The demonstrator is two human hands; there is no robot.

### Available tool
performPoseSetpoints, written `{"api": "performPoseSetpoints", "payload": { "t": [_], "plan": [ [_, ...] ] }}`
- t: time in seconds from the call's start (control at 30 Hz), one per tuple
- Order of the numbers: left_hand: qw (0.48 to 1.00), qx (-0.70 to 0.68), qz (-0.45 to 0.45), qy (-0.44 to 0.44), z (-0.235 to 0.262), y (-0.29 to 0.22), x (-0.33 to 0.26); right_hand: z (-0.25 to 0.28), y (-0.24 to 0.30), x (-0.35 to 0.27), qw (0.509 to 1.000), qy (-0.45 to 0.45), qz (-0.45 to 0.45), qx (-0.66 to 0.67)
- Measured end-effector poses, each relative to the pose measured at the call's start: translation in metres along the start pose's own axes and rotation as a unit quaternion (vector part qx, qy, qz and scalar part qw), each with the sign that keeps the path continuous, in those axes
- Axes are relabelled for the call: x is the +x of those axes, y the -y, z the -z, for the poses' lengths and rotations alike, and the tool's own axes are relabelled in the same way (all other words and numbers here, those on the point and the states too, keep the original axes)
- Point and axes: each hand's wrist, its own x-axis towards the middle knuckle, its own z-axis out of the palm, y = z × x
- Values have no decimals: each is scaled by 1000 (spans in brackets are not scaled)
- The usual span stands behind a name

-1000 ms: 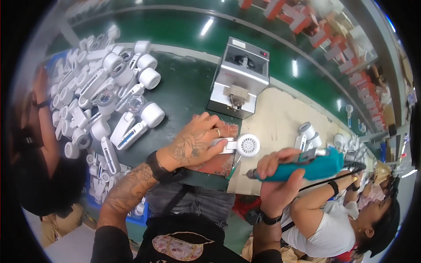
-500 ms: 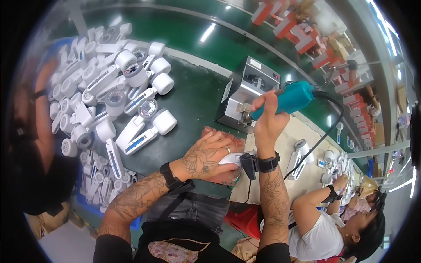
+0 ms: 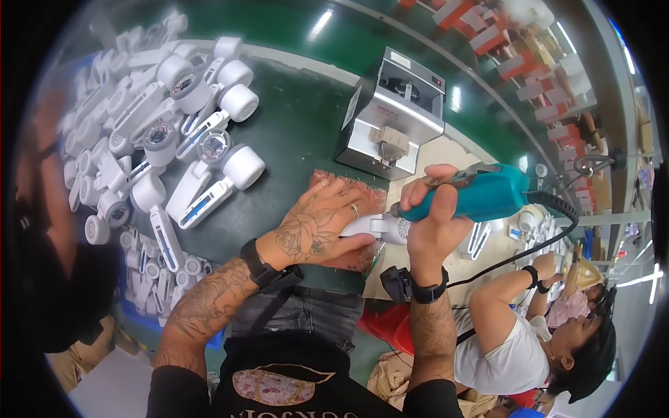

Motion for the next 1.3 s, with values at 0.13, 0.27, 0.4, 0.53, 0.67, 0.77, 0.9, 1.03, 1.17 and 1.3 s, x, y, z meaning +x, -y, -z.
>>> {"api": "performPoseSetpoints", "payload": {
  "t": [0.13,0.27,0.4,0.53,0.67,0.77,0.9,1.03,1.17,1.3],
  "plan": [
    [1000,6,0,-2,-1,0,-1,3,1,-3,1000,1,6,12],
    [1000,16,-12,-15,-4,0,-2,6,-3,-7,1000,13,-15,18],
    [1000,8,-9,4,-2,-1,0,5,-11,-10,999,25,1,32],
    [999,40,-33,-18,0,-4,2,3,-15,-12,999,34,18,27],
    [999,39,-31,-14,1,-3,1,0,-8,-6,1000,20,-9,11],
    [998,46,-38,-30,0,-1,2,-7,6,13,995,-30,-84,-38],
    [998,33,-37,-35,1,-3,0,-21,9,47,998,-53,8,-37],
    [999,24,-35,-29,1,-4,-1,-28,-2,70,994,-3,64,-83],
    [999,30,-34,-7,2,-7,-2,-30,-15,65,995,35,64,-75],
    [999,12,-37,-9,2,-6,-3,-28,-13,59,994,63,26,-90]
  ]
}}
